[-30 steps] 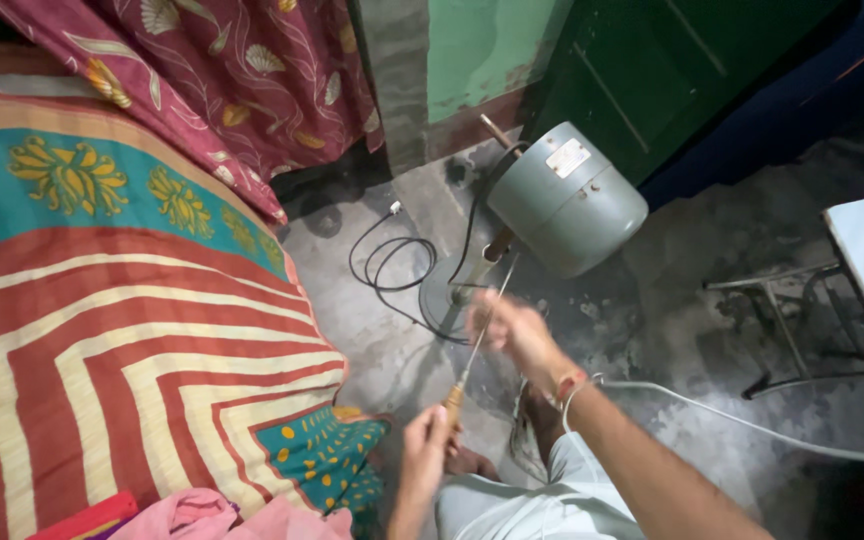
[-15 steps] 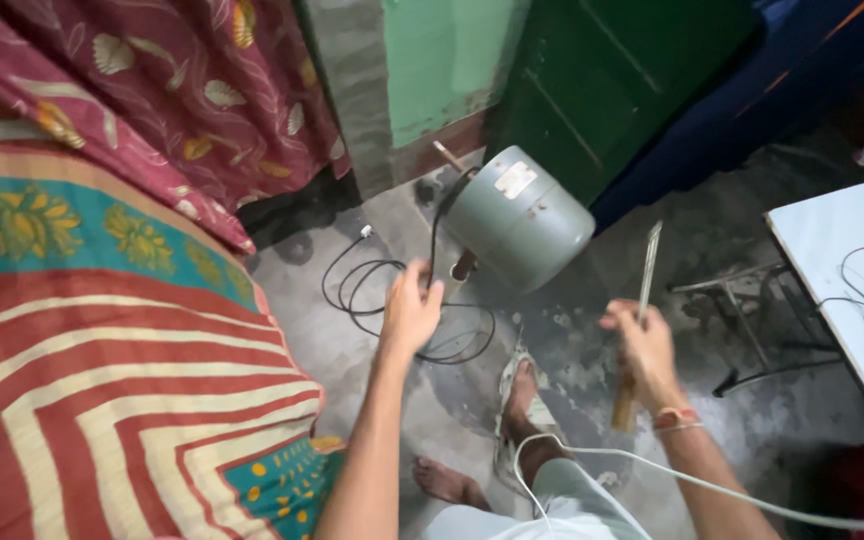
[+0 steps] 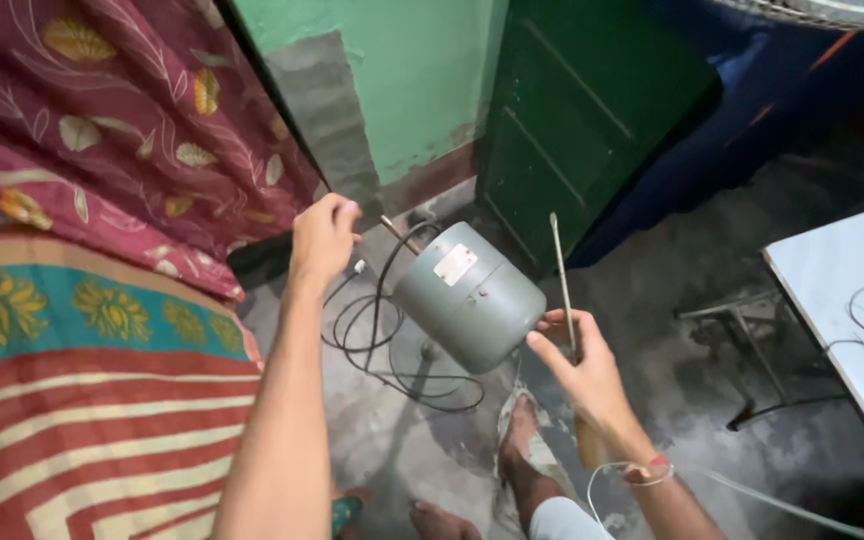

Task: The person assembles a pedestal fan by attaching the motor housing to the stand and securing the front grill with screws. They use a screwdriver to tighten the screws on the motor and the grill.

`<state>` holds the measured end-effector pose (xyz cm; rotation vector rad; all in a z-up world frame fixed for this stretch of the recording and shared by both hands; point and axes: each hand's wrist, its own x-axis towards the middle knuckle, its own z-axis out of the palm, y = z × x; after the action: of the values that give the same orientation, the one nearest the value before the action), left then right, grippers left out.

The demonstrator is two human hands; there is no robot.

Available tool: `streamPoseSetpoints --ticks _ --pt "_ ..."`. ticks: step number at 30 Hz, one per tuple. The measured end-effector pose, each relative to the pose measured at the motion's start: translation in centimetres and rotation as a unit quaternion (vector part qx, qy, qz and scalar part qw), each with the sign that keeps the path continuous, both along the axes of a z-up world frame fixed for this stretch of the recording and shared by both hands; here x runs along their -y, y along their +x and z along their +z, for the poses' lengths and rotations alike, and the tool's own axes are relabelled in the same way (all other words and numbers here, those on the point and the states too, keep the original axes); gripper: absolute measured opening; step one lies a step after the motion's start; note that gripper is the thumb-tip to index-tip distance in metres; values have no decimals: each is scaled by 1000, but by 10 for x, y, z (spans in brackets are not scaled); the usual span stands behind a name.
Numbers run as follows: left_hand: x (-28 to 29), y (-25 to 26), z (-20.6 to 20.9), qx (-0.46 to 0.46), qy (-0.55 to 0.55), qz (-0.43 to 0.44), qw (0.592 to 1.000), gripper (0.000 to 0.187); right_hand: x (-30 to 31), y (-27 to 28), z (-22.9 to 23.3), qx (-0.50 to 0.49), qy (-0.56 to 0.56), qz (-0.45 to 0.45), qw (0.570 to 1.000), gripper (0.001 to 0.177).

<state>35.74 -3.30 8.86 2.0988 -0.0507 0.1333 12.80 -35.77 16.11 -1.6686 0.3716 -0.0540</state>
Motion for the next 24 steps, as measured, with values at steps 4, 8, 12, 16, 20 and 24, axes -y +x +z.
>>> streamPoseSetpoints --ticks 4,8,12,16,20,24 --pt "0 0 -25 -70 18 -107 992 23 7 11 0 -20 27 9 999 51" --pt "10 -81 -52 -384 -179 -96 901 22 23 15 11 -67 -98 64 991 61" --pt "7 -65 -19 -210 -121 -12 970 17 40 33 21 -42 -151 141 978 58" --pt "-2 -2 25 69 -145 -73 984 52 44 42 20 -93 -131 161 974 56" --pt "25 1 17 -52 19 -84 995 34 47 49 21 -66 -93 160 980 58" --pt "57 -44 -6 -225 -398 52 888 31 37 54 30 -127 -74 126 981 69"
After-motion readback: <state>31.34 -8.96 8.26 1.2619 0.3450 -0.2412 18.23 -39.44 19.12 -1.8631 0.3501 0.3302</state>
